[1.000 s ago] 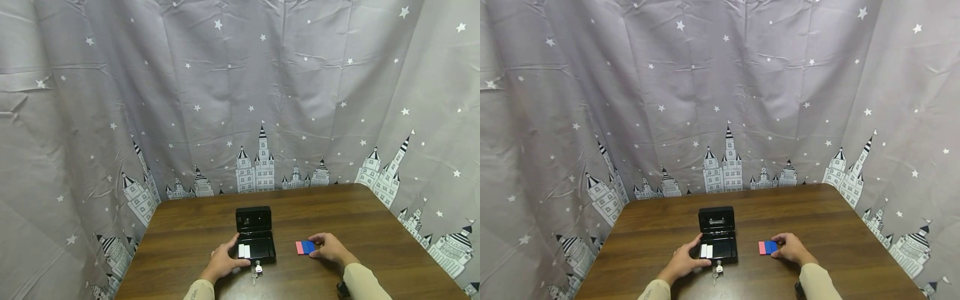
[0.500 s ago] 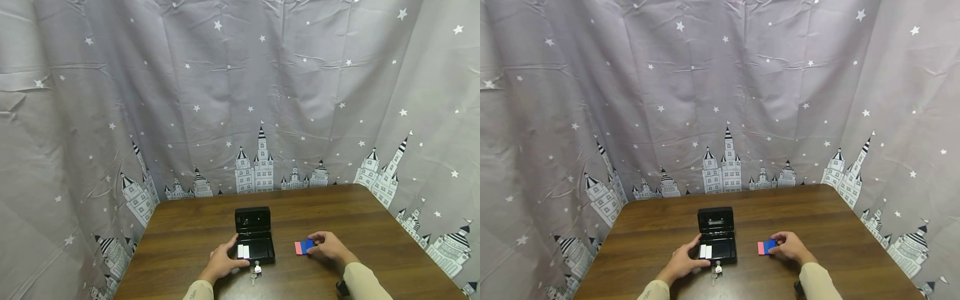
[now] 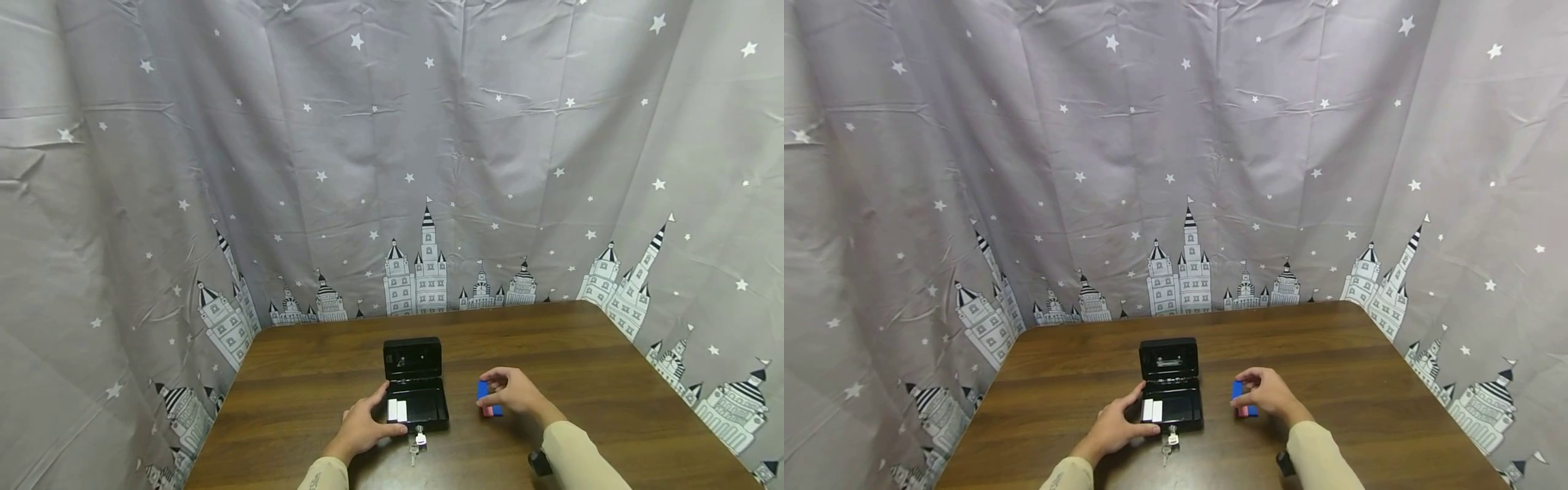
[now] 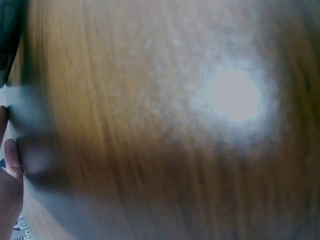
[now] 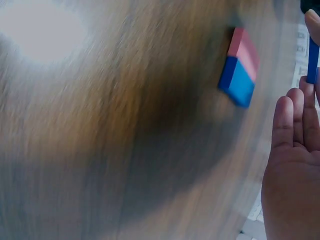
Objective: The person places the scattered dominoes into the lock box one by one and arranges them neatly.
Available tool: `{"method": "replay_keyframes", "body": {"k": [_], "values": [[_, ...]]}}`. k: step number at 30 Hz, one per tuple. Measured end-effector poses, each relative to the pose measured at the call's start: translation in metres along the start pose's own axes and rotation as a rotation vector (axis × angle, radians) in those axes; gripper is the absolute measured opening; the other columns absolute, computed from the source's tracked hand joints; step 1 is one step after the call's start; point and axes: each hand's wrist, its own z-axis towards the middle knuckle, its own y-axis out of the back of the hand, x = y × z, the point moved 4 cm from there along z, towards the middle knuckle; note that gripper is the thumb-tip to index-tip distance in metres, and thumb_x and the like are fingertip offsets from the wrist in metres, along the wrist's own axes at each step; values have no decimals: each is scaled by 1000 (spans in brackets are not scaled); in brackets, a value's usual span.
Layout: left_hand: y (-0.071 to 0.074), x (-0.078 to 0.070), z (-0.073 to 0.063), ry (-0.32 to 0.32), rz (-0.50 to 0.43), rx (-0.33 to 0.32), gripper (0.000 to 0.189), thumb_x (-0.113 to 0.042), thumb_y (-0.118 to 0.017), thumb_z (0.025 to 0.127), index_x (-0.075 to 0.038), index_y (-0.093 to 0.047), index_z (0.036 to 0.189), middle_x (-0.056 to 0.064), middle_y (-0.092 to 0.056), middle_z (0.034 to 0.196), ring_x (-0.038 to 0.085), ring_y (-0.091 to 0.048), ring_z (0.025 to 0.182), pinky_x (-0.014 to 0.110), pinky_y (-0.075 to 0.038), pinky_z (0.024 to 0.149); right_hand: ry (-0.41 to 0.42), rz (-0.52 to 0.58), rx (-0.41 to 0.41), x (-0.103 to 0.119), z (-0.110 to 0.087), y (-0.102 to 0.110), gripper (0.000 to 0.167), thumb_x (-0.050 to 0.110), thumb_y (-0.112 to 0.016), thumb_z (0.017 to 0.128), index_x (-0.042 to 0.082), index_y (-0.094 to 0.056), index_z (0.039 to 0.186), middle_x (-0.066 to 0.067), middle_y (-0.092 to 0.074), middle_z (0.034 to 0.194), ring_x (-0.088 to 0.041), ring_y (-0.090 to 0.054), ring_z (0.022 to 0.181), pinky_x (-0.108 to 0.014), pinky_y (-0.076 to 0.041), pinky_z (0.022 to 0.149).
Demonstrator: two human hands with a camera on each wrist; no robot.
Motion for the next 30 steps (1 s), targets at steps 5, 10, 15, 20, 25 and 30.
{"method": "replay_keyframes", "body": {"k": [5, 10, 15, 20, 25, 30], "values": [[0, -1, 0, -4, -2, 4, 104, -55, -88, 68, -14, -44, 154, 21, -55, 142, 43, -51, 129, 66, -27, 102, 18, 17, 22, 9, 4, -9, 48, 15, -91, 73, 0, -70, 114, -6, -65, 99, -22, -59, 92, -39, -52, 82], [0, -1, -1, -5, 0, 9, 104, -54, -88, 69, -14, -44, 154, 20, -55, 142, 44, -50, 129, 67, -27, 102, 46, 18, 35, 19, 8, -21, 47, 15, -91, 73, 1, -71, 113, -6, -66, 99, -22, -60, 91, -38, -52, 81], [0, -2, -2, -4, 6, 0, 104, -54, -88, 69, -14, -44, 154, 20, -55, 142, 43, -51, 129, 67, -27, 101, 67, 44, 49, 29, 12, -36, 48, 17, -92, 72, 3, -72, 113, -4, -65, 98, -20, -60, 90, -33, -52, 77], [2, -2, -1, -10, 13, -5, 104, -55, -88, 68, -13, -45, 153, 21, -56, 141, 43, -52, 128, 66, -29, 100, 89, 53, 54, 38, 18, -49, 47, 16, -93, 71, 2, -72, 111, -3, -64, 96, -20, -58, 88, -32, -51, 78], [1, -3, -1, -8, 4, -7, 103, -53, -89, 69, -13, -45, 153, 20, -57, 141, 43, -52, 127, 65, -29, 100, 89, 45, 58, 44, 20, -58, 46, 18, -92, 72, 3, -72, 111, -3, -64, 95, -19, -57, 86, -31, -51, 76], [1, -2, -1, 2, 7, 3, 102, -53, -89, 69, -14, -45, 153, 20, -57, 141, 43, -52, 127, 66, -29, 100, 106, 46, 70, 50, 24, -66, 45, 16, -92, 73, 2, -72, 111, -4, -64, 94, -19, -57, 85, -32, -51, 77]]}}
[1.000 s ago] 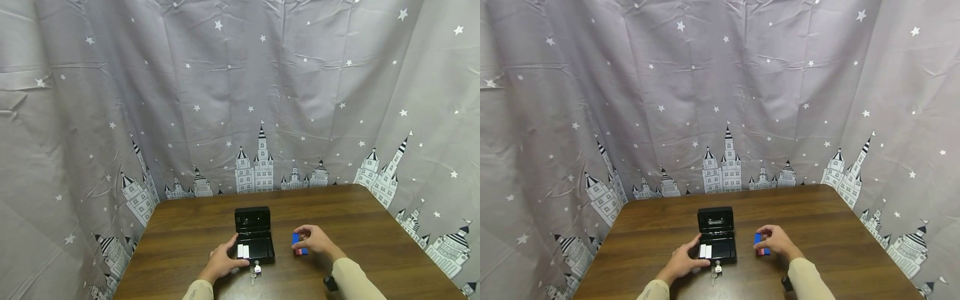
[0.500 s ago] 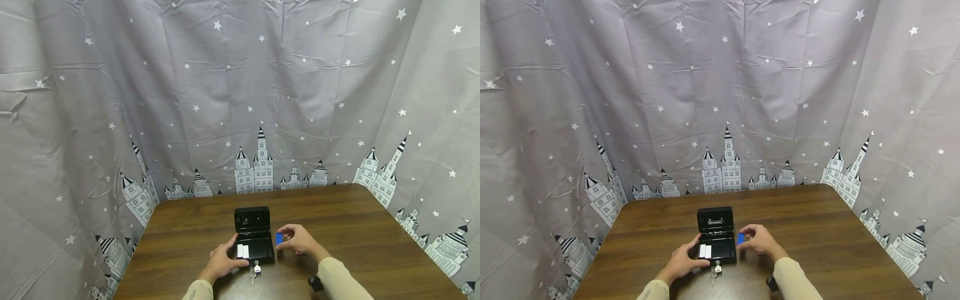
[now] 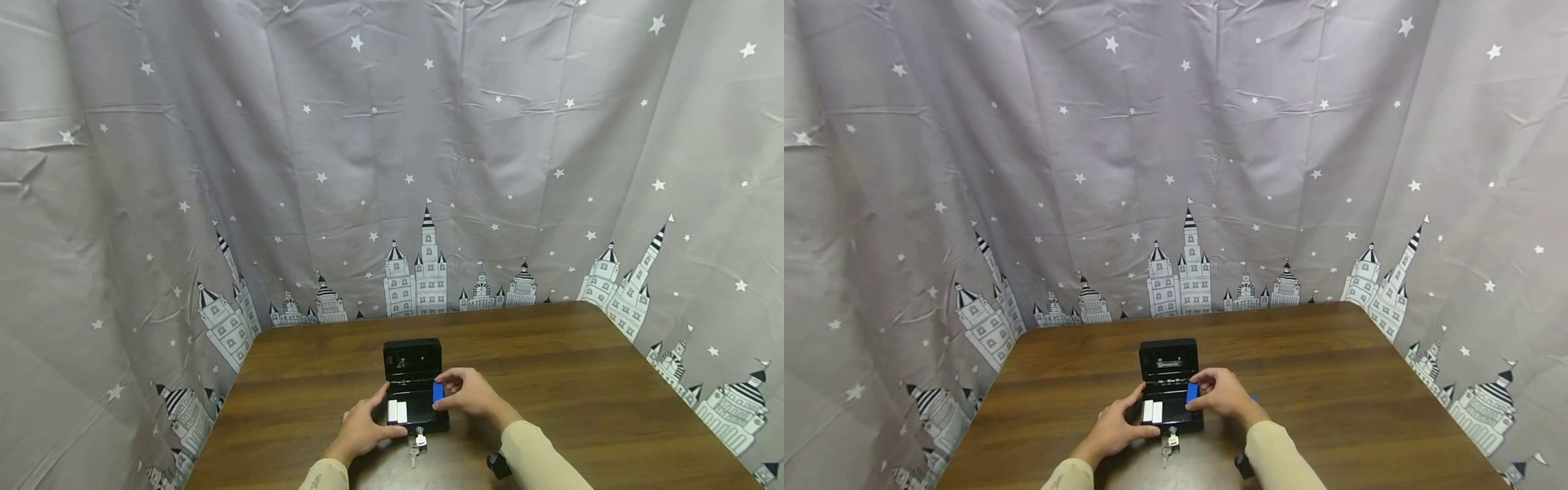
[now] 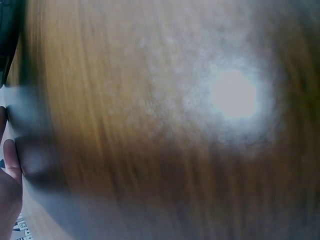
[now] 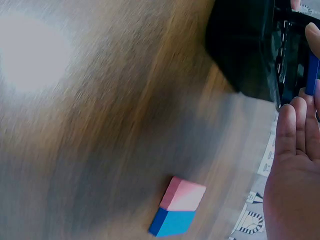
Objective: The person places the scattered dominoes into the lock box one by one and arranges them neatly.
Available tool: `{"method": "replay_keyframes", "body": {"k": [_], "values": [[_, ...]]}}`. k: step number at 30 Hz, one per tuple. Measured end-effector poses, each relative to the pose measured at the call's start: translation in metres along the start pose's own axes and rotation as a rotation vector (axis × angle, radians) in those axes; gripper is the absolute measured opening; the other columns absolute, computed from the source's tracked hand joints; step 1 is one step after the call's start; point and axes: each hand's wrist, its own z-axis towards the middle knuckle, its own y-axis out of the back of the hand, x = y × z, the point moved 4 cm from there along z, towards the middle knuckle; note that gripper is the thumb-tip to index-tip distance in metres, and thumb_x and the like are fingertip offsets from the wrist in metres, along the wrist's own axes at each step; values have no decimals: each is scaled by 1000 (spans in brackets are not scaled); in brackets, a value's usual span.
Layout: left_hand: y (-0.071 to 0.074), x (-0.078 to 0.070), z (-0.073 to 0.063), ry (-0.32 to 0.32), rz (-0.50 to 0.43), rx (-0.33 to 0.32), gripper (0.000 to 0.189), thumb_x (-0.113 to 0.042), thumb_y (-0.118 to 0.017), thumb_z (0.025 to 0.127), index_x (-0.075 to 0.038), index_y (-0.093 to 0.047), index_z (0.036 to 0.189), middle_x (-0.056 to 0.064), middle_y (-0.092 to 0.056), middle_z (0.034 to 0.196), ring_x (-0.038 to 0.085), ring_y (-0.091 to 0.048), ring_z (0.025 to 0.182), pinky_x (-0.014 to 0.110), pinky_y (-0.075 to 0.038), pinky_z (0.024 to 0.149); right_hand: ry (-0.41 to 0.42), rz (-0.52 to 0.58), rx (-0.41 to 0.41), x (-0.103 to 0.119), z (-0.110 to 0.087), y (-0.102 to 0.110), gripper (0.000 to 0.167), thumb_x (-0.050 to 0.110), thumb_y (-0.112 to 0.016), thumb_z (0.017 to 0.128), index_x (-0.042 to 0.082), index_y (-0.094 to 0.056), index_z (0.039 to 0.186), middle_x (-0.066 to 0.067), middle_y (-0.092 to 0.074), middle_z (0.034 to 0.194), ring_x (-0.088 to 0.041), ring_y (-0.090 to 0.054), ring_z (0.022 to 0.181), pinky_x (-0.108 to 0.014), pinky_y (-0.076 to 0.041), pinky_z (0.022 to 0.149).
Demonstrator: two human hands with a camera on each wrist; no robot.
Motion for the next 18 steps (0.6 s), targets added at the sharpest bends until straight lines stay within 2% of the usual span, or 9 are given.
{"method": "replay_keyframes", "body": {"k": [7, 12, 18], "values": [[-1, 1, -1, 3, 7, 4, 103, -54, -88, 70, -15, -44, 154, 18, -57, 141, 42, -51, 128, 66, -29, 100, 48, -51, 20, 9, 7, -14, 41, 13, -90, 75, 3, -73, 112, -1, -65, 96, -18, -60, 88, -35, -53, 80], [1, 0, -1, 7, 10, 2, 102, -54, -88, 70, -15, -44, 154, 18, -57, 141, 43, -51, 128, 67, -29, 99, 91, -116, 27, 19, 11, -27, 41, 9, -89, 77, 1, -72, 114, -6, -66, 104, -24, -63, 93, -45, -54, 86], [2, -2, -2, 10, -5, 15, 102, -52, -88, 71, -15, -43, 154, 17, -56, 142, 43, -50, 129, 68, -28, 99, 68, -154, 29, 25, 17, -40, 42, 8, -89, 76, -3, -71, 113, -11, -69, 103, -26, -65, 92, -49, -53, 87]]}}
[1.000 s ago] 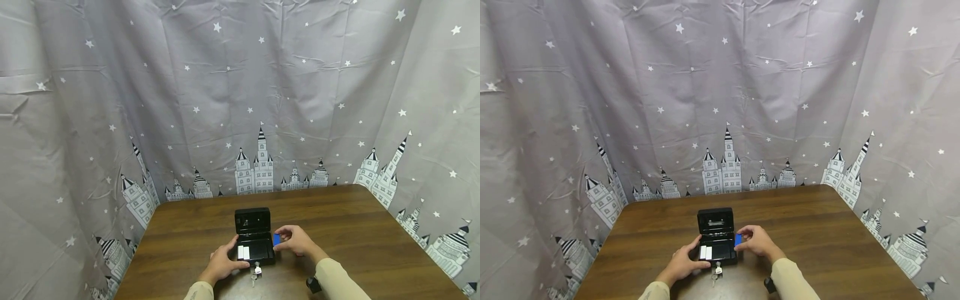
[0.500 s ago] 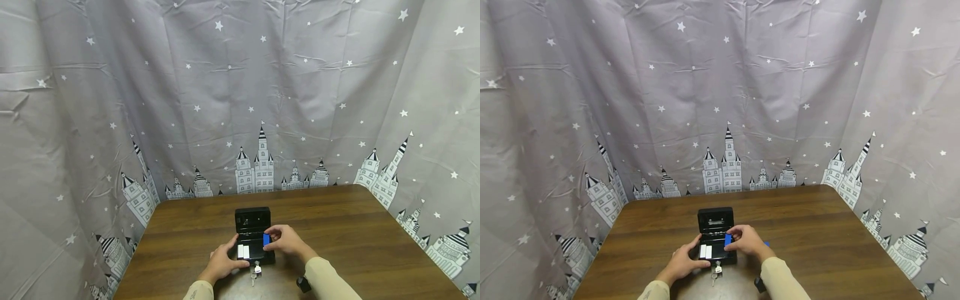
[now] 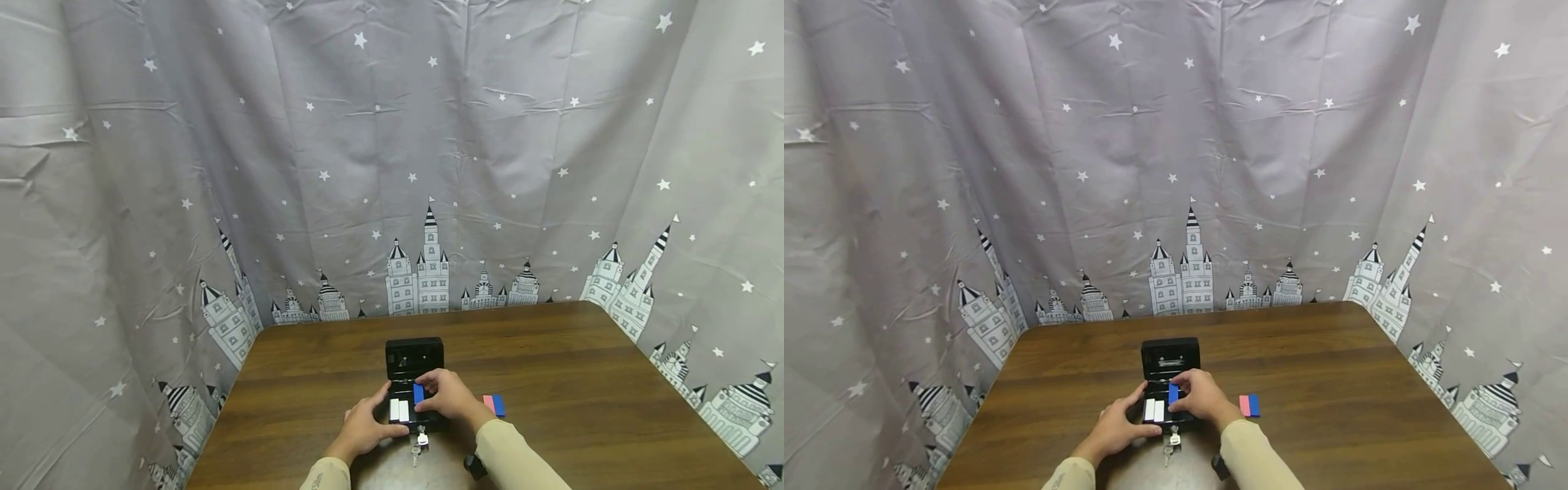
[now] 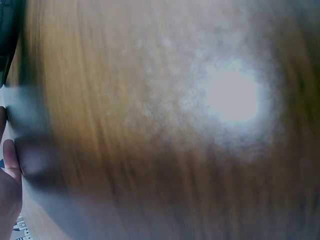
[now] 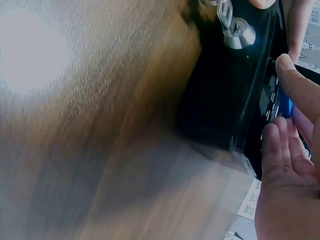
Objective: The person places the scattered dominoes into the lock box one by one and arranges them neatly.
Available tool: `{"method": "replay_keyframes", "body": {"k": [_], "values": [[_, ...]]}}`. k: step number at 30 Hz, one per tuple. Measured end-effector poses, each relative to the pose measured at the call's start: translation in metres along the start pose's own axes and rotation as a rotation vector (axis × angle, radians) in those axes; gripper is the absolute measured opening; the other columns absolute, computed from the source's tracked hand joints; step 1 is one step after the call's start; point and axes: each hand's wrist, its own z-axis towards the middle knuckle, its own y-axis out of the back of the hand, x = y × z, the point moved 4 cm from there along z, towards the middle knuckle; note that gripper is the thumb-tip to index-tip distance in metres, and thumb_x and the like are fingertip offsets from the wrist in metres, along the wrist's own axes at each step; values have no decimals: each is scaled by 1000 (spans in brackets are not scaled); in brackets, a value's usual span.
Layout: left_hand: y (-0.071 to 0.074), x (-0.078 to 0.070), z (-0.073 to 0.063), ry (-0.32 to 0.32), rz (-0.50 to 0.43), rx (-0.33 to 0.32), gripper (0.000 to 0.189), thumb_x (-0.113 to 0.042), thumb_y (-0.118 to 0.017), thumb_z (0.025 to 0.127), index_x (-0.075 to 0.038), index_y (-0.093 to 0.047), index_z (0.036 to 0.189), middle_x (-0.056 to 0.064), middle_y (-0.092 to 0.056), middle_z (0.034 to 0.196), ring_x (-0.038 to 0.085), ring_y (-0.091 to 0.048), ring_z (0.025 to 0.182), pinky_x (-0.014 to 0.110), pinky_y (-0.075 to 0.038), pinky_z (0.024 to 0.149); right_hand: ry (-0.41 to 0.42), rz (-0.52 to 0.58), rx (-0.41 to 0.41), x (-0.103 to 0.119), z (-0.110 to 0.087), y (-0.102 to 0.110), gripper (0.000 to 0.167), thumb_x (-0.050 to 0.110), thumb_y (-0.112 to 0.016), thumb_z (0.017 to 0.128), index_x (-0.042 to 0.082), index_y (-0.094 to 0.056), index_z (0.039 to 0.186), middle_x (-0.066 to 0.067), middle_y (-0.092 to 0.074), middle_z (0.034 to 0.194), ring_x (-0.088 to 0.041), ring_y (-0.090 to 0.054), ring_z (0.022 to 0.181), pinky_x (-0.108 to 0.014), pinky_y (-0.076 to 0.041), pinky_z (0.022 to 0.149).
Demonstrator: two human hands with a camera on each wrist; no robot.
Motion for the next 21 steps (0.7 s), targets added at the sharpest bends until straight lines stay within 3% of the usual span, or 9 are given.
{"method": "replay_keyframes", "body": {"k": [15, 21], "values": [[0, -2, 0, -30, -7, -5, 101, -52, -88, 71, -12, -45, 153, 19, -56, 141, 41, -52, 127, 63, -30, 95, -14, -60, 30, -1, 4, -25, 41, 10, -91, 73, -1, -74, 108, -8, -71, 96, -21, -64, 85, -42, -56, 81], [2, -3, -1, -37, 4, -5, 100, -49, -88, 72, -11, -44, 153, 21, -56, 141, 43, -52, 127, 63, -31, 95, -19, -47, 46, 1, 8, -33, 39, 7, -91, 72, -2, -74, 106, -3, -68, 87, -14, -60, 78, -33, -55, 74]]}}
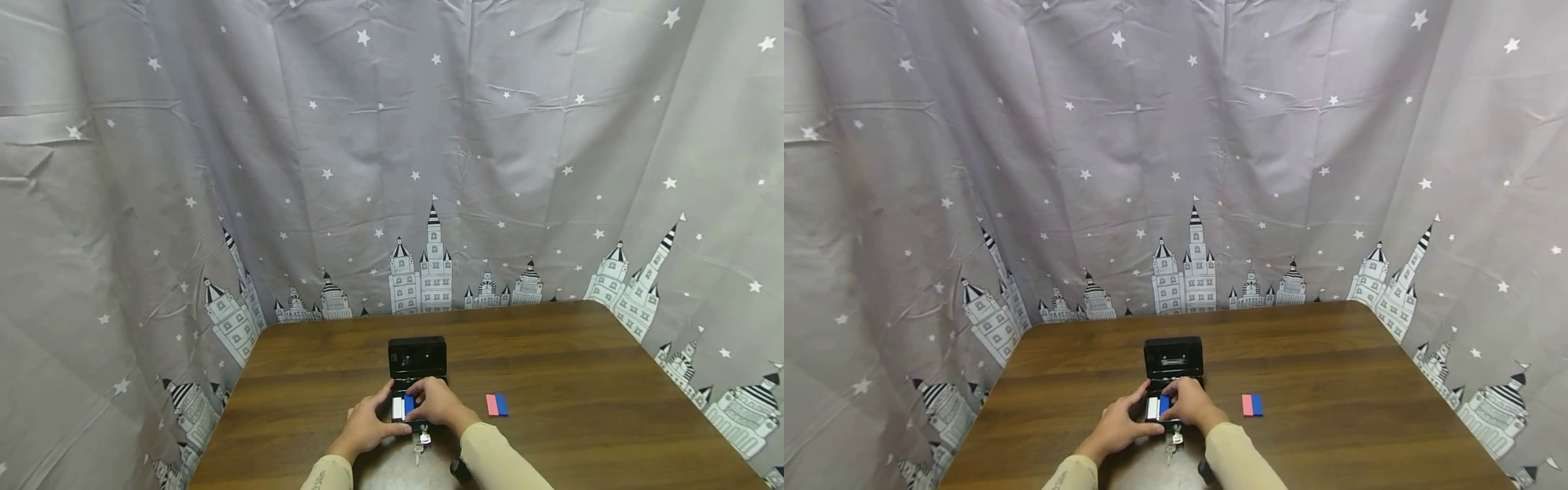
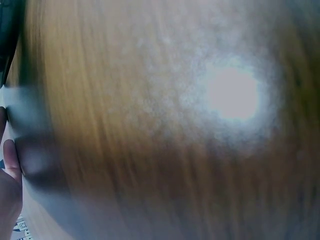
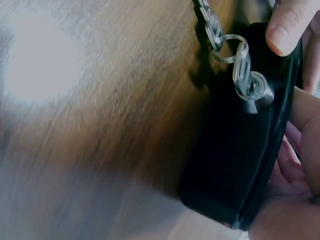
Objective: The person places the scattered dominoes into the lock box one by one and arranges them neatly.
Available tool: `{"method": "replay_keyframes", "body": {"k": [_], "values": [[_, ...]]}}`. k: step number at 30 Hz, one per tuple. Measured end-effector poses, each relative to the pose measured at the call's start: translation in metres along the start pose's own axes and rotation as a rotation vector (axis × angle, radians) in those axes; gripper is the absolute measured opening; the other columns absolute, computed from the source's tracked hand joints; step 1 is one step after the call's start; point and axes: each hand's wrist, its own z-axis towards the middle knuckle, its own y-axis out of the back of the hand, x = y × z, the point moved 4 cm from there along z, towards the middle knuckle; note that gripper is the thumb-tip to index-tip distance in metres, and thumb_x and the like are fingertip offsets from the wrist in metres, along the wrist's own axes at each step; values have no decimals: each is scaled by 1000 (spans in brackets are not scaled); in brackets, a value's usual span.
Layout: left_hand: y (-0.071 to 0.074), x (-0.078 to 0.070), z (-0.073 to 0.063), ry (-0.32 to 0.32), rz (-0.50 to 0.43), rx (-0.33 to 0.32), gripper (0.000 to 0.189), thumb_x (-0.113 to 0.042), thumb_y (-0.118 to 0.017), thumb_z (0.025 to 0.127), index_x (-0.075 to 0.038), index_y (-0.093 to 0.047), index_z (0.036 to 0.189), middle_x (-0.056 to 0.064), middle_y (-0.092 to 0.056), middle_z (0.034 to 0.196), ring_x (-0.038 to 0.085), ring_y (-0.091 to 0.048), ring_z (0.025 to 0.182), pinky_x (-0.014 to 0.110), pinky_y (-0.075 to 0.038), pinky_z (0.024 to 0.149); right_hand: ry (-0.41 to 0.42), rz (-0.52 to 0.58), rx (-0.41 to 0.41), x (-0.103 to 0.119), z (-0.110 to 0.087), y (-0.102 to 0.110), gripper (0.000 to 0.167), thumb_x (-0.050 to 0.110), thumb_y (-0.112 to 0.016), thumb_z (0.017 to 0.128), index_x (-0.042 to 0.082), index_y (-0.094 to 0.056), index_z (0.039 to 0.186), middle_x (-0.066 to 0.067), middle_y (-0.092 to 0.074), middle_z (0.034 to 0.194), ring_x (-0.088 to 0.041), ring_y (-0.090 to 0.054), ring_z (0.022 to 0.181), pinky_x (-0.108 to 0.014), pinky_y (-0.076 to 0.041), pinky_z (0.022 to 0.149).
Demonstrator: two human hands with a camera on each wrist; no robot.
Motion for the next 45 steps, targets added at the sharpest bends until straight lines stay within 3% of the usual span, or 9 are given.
{"method": "replay_keyframes", "body": {"k": [20, 31, 37, 45], "values": [[-1, -1, 0, -9, -17, -8, 99, -48, -89, 72, -11, -45, 153, 21, -56, 140, 42, -52, 128, 63, -30, 95, 19, 19, -39, 2, 2, -6, 39, 0, -92, 67, -2, -74, 101, -8, -70, 91, -14, -62, 76, -27, -54, 69], [1, -1, -1, -11, -6, -11, 100, -49, -89, 71, -12, -45, 153, 20, -58, 139, 41, -53, 126, 60, -31, 93, 19, 26, 3, 3, 3, 2, 49, 7, -92, 72, -3, -71, 115, -14, -71, 106, -23, -66, 86, -38, -57, 79], [0, 1, 0, 5, 8, -3, 101, -52, -87, 72, -13, -44, 154, 17, -57, 141, 41, -52, 127, 64, -31, 96, 29, 48, -35, 1, 0, 16, 52, 16, -91, 75, 0, -70, 119, -15, -69, 112, -31, -67, 98, -45, -55, 86], [0, 1, 1, 22, 6, 12, 103, -55, -87, 71, -13, -43, 154, 18, -56, 142, 43, -51, 128, 67, -28, 99, 56, 141, -77, -7, -3, 28, 64, 24, -92, 75, 3, -66, 129, -12, -66, 125, -29, -65, 106, -44, -53, 91]]}}
